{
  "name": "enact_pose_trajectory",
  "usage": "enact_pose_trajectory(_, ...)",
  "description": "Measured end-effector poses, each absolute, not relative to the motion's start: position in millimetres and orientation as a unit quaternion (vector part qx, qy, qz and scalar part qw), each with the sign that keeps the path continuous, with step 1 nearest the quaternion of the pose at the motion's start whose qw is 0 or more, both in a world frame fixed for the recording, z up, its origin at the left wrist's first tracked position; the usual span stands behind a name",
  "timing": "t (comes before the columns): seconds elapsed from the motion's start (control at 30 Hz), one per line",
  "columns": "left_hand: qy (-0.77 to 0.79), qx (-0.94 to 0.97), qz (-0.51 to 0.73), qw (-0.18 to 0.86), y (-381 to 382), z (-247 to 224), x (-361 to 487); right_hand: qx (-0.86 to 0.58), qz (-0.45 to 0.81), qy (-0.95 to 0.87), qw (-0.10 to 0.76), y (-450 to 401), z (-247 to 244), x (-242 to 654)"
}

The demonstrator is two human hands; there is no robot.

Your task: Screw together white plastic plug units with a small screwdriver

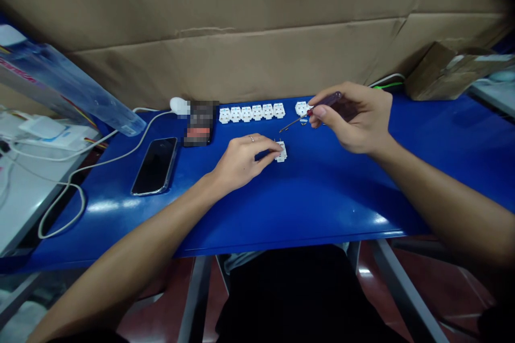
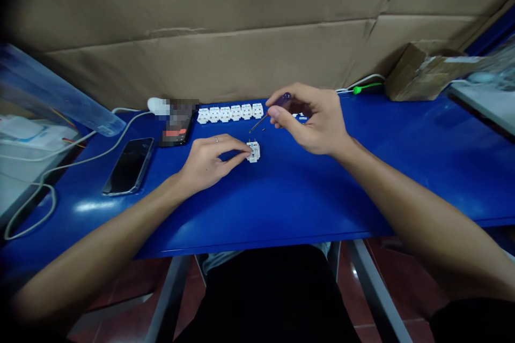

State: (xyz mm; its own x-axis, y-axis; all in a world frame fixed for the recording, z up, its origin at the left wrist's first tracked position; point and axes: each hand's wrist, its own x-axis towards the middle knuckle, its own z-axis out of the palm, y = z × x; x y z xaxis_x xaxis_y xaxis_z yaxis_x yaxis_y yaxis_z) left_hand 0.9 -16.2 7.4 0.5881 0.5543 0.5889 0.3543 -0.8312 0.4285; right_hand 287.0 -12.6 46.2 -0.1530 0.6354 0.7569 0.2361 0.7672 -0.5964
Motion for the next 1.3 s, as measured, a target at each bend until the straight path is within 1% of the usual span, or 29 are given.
enact_pose_trajectory(0.1,0.255,0.877,0.383,0.138,-18,9,2,-0.283,0.175,-0.74,0.584,-12,46,288)
enact_pose_trajectory(0.17,0.265,0.865,0.395,0.162,-19,12,2,-0.286,0.173,-0.74,0.584,-11,46,288)
enact_pose_trajectory(0.33,0.319,0.811,0.393,0.293,-19,11,4,-0.299,0.168,-0.74,0.578,-11,46,288)
enact_pose_trajectory(0.43,0.337,0.791,0.385,0.336,-17,6,5,-0.314,0.169,-0.742,0.568,-12,46,289)
enact_pose_trajectory(0.73,0.326,0.792,0.384,0.345,-17,6,5,-0.278,0.2,-0.788,0.512,-13,54,292)
enact_pose_trajectory(0.93,0.322,0.797,0.381,0.34,-17,5,6,-0.305,0.227,-0.793,0.477,-14,54,289)
enact_pose_trajectory(1.3,0.326,0.803,0.375,0.33,-17,2,7,-0.314,0.192,-0.822,0.435,-19,55,287)
